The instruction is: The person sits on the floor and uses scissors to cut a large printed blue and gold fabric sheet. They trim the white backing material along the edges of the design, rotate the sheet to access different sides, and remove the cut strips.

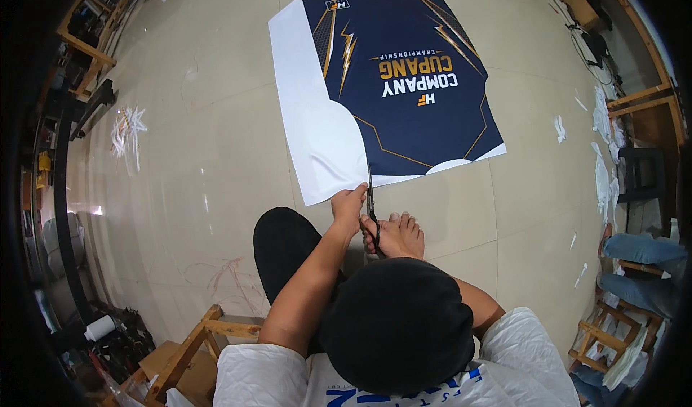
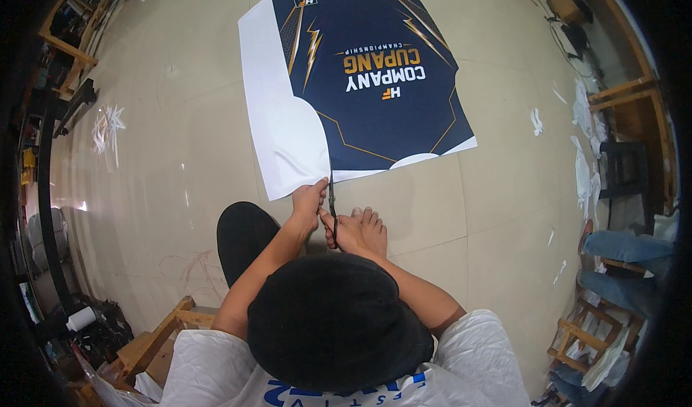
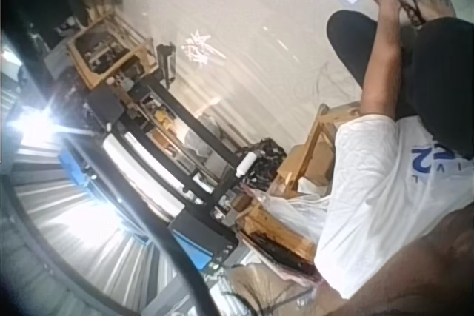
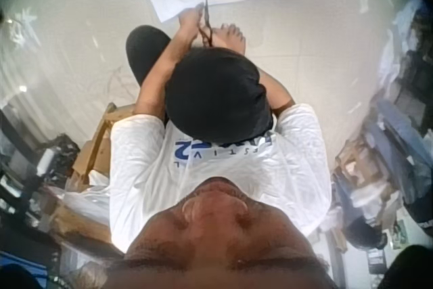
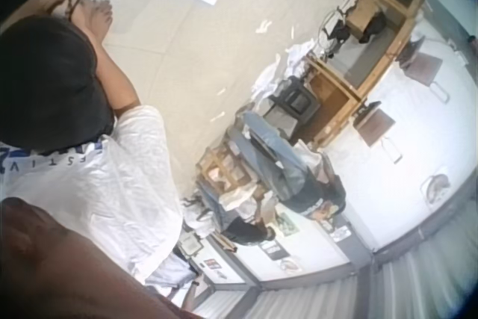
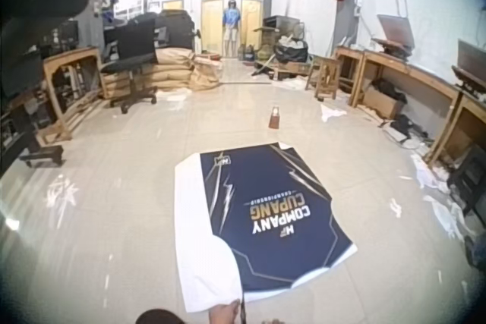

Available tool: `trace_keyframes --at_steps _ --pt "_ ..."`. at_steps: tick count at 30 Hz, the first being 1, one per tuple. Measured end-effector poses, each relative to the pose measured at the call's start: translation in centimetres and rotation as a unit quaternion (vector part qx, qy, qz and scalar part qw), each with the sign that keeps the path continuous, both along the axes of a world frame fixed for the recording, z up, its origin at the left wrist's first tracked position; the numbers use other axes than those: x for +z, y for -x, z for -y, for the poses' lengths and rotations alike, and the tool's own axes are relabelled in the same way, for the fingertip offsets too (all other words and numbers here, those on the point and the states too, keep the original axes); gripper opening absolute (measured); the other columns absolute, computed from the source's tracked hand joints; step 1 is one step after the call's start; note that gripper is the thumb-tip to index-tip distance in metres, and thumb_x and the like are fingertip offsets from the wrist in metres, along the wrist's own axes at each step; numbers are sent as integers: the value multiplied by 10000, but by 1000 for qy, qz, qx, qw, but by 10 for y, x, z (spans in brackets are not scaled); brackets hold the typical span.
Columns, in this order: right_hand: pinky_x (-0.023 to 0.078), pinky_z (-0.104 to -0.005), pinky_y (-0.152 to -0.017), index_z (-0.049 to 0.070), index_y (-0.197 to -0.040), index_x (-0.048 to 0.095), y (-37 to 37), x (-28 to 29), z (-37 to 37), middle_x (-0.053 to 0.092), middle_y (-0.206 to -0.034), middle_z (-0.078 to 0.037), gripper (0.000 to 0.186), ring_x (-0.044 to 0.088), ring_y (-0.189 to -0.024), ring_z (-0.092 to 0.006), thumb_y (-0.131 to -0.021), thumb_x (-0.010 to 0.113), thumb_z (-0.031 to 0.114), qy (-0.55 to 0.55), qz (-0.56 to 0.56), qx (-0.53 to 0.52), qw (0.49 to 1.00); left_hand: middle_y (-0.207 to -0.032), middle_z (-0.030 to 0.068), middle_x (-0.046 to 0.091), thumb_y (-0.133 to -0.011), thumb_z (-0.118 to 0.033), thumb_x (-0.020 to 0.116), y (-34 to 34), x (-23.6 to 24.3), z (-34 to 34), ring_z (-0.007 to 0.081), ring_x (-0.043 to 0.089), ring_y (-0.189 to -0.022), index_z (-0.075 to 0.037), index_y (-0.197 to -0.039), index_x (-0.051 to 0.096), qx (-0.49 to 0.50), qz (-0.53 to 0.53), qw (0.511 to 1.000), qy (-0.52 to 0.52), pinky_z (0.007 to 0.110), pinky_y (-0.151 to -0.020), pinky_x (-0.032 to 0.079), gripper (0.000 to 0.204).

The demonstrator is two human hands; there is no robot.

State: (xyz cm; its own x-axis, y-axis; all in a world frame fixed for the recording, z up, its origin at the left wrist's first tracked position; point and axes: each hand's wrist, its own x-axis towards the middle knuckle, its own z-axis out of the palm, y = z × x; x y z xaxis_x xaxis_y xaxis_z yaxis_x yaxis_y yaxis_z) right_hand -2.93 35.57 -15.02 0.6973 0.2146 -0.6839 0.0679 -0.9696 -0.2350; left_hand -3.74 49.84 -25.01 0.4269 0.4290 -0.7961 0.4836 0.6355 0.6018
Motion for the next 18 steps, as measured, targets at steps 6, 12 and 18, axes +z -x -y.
trace_keyframes --at_steps 6,12,18 --pt "394 -461 -1115 137 -1074 804 0 5 2 583 -1307 -198 771 526 -1312 -373 -964 462 819 -9 -9 -1 1000 -677 19 585 -906 -247 864 0 4 0 130 470 -574 -33 -760 646 8 -11 1000 11 317 -538 361 339" --pt "393 -460 -1120 175 -1029 817 -2 14 -3 601 -1308 -192 721 520 -1326 -375 -958 487 813 -2 7 1 1000 -704 24 612 -904 -257 869 0 1 -1 124 487 -587 -31 -786 658 7 -18 1000 11 320 -542 378 331" --pt "395 -461 -1107 191 -968 814 6 5 -2 641 -1225 -173 700 520 -1314 -363 -955 497 814 11 77 -9 997 -719 30 640 -906 -273 867 -1 -3 0 129 523 -624 -29 -789 671 -6 -6 1000 5 314 -578 419 334"
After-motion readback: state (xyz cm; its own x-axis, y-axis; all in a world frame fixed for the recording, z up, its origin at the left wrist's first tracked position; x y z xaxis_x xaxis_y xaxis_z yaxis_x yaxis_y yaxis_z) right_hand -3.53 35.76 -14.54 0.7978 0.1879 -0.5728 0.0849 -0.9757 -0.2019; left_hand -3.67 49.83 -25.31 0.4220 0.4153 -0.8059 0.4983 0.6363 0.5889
